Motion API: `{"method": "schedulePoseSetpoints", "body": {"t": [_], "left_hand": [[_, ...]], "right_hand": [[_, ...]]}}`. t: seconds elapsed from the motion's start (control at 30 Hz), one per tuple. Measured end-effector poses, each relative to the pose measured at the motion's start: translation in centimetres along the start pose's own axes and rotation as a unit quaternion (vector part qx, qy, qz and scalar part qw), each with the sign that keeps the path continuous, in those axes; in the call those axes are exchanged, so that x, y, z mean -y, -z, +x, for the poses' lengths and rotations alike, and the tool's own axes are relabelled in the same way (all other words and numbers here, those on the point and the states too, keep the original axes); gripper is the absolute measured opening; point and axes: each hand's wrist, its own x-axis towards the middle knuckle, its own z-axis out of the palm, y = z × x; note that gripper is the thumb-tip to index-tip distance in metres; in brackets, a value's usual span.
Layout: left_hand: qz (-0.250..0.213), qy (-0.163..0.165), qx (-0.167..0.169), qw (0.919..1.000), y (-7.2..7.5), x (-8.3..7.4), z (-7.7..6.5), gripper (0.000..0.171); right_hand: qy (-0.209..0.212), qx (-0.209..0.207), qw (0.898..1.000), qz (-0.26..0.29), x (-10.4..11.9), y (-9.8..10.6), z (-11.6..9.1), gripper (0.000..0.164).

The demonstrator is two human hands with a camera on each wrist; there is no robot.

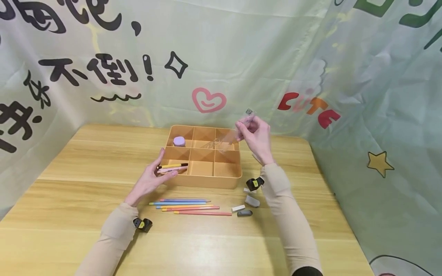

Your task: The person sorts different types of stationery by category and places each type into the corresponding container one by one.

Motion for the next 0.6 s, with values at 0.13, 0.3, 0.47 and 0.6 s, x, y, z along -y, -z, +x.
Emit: {"method": "schedulePoseSetpoints", "body": {"t": [0.13, 0.3, 0.47, 0.6], "left_hand": [[-0.004, 0.001, 0.001, 1.0, -0.1, 0.1, 0.0, 0.099], [-0.001, -0.002, -0.003, 1.0, -0.1, 0.1, 0.0, 0.098], [-0.002, -0.003, -0.002, 1.0, 0.0, 0.1, 0.1, 0.099], [-0.01, 0.001, 0.002, 0.9999, 0.0, 0.1, 0.1, 0.099]], "right_hand": [[-0.034, -0.011, 0.998, 0.049, -0.4, -1.1, 0.8, 0.016], [-0.081, -0.015, 0.992, 0.092, -1.0, -1.9, 1.4, 0.018], [-0.121, -0.011, 0.987, 0.107, -1.4, -2.3, 2.0, 0.019], [-0.149, -0.023, 0.986, 0.077, -1.7, -2.8, 2.4, 0.017]]}}
